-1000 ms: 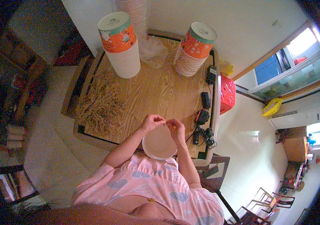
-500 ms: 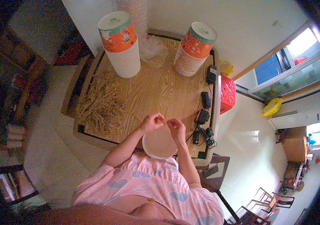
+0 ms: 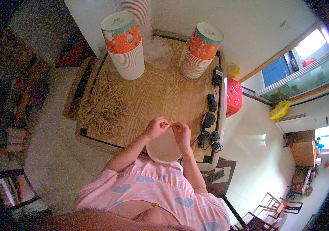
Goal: Filling paper cups with shredded paper packing material.
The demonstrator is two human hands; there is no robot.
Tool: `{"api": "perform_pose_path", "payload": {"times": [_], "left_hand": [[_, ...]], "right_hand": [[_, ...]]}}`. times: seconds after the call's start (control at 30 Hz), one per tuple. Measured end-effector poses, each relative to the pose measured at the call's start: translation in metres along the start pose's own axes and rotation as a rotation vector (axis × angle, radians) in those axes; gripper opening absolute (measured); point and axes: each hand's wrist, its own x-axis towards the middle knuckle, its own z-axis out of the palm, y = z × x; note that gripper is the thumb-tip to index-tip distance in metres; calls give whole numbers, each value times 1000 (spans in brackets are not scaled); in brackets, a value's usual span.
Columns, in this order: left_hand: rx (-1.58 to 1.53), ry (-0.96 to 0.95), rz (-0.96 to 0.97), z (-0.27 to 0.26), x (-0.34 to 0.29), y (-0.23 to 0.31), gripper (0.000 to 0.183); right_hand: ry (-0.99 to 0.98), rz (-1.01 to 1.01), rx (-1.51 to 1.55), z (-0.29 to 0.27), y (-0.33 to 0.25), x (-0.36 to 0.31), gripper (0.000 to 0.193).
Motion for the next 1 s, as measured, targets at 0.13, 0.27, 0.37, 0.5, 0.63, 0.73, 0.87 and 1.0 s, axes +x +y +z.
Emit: {"api": "perform_pose_path", "payload": {"times": [0.13, 0.27, 0.37, 0.5, 0.63, 0.73, 0.87, 1.0], "left_hand": [[-102, -28, -103, 4, 3, -10, 11], [-310, -104, -263, 10, 7, -24, 13], [-300, -118, -286, 10, 8, -25, 14], [-285, -138, -336, 6, 8, -17, 14], [-303, -125, -354, 4, 8, -15, 14], [-373, -125, -334, 6, 8, -21, 14], [-385, -138, -330, 5, 8, -21, 11], [-343, -155, -323, 3, 7, -18, 9]], "right_hand": [[43, -191, -207, -2, -5, -3, 6], [45, -246, -268, -2, -11, -6, 7], [39, -238, -283, -1, -13, -6, 8], [112, -338, -291, -2, -18, -6, 7], [121, -373, -323, -3, -19, -7, 4], [91, -354, -325, -3, -19, -8, 4], [13, -200, -77, -3, -8, -3, 7], [-42, -77, 48, 1, 12, 8, 8]]}}
